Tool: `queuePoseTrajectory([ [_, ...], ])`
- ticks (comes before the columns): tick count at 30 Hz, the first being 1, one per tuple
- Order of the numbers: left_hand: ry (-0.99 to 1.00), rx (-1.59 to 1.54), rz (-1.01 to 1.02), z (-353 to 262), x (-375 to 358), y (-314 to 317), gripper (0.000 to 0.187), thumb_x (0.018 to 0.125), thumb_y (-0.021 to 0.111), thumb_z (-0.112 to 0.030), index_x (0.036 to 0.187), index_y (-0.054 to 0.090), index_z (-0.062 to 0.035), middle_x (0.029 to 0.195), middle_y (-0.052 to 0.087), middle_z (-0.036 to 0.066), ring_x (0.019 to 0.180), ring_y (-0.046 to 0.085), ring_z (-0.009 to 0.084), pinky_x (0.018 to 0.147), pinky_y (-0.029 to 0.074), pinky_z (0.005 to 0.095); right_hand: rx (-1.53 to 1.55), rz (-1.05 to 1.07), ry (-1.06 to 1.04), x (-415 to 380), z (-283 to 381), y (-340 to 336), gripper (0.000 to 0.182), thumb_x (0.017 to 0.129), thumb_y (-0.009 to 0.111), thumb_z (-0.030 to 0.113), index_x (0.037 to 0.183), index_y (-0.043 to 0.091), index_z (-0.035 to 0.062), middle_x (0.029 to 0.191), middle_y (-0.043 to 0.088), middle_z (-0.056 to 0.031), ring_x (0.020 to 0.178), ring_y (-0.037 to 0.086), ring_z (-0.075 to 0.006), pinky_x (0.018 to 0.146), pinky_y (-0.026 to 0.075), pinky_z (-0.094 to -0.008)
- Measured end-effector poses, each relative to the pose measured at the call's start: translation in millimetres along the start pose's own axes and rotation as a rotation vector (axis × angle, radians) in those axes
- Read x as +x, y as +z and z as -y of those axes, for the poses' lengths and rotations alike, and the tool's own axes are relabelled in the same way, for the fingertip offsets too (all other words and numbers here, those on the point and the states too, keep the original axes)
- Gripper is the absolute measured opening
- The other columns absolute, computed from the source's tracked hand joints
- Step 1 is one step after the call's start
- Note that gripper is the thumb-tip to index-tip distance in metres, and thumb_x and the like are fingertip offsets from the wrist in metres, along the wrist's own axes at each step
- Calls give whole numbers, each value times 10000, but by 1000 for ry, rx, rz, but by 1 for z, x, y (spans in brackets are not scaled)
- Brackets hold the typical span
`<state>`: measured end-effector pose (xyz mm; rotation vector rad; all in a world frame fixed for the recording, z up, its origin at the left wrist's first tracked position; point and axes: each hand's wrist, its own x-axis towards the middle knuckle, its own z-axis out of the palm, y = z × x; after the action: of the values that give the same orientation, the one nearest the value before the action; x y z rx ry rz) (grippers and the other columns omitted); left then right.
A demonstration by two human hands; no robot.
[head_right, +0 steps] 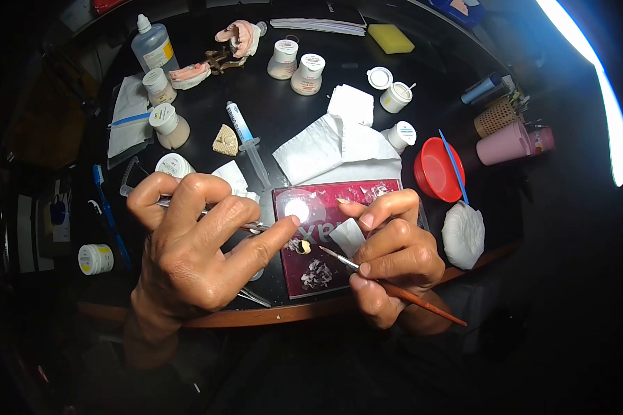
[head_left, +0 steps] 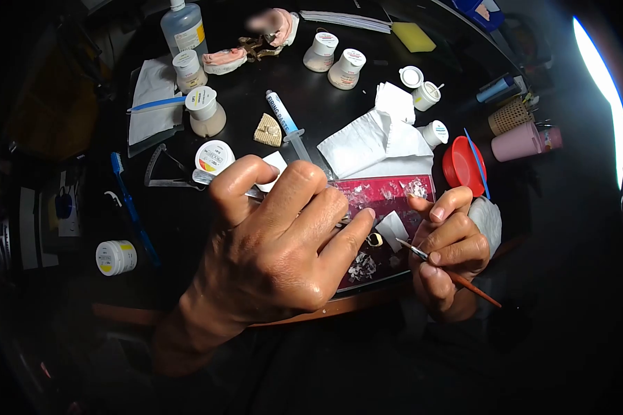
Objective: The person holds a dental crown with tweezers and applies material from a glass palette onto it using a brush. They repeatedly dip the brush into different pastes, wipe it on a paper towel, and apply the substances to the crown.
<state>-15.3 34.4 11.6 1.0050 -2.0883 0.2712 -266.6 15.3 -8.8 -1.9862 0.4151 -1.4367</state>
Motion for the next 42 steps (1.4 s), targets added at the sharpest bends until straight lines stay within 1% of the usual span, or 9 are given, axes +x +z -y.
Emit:
queuePoseTrajectory([
  [5,-11,-1,-3,-1,0,0,285,670,830,-236,951,875,-220,785,619,-76,830,563,128,943,280,456,0,10,0,0,0,-1,218,729,657,-20,920,617,76,804,596,-61,1021,499,-261,1070,588,-529],
  [12,-4,17,21,0,-1,-2,263,689,836,-235,949,876,-222,785,627,-79,834,563,128,945,278,460,15,32,28,1,1,-2,215,738,668,-16,930,622,69,800,594,-61,1031,498,-259,1066,590,-527],
  [18,-4,18,31,1,0,-2,262,712,843,-228,972,873,-227,790,630,-77,843,565,134,942,281,465,79,-31,19,0,-5,2,196,742,665,-11,923,618,48,807,593,-79,1046,498,-262,1065,589,-532],
  [21,-1,23,59,1,0,-3,281,707,846,-225,987,869,-224,805,636,-76,845,567,137,935,288,467,90,-42,22,0,-6,2,189,744,653,-14,920,615,45,812,592,-86,1053,497,-264,1071,586,-537],
  [24,-17,-1,79,2,0,-5,272,714,861,-269,984,865,-231,816,632,-74,844,570,137,929,298,466,100,-53,23,0,-6,2,185,749,650,-11,922,616,44,810,589,-90,1060,497,-267,1078,582,-540],
  [30,-15,-38,126,8,2,-4,290,731,865,-382,992,858,-256,791,593,-70,832,569,137,933,307,466,201,-57,100,0,-3,5,174,789,604,-66,931,590,34,844,580,-101,1073,502,-255,1061,600,-574],
  [33,-19,-50,116,7,2,-1,286,753,860,-386,1007,856,-256,774,573,-70,823,563,138,933,308,466,244,-90,132,1,-1,9,174,802,575,-89,935,577,23,856,578,-103,1080,511,-248,1049,611,-583],
  [36,-21,-69,120,8,1,0,280,779,848,-401,1018,854,-255,769,558,-67,814,552,138,930,309,465,264,-87,126,0,-2,9,164,805,572,-87,935,578,12,855,578,-108,1087,520,-247,1049,610,-586],
  [42,-36,-154,144,8,3,0,299,832,824,-402,1092,854,-258,773,546,-62,801,524,141,920,306,465,323,-102,132,2,-1,10,152,808,562,-86,933,578,-2,861,578,-122,1106,528,-250,1049,600,-613],
])
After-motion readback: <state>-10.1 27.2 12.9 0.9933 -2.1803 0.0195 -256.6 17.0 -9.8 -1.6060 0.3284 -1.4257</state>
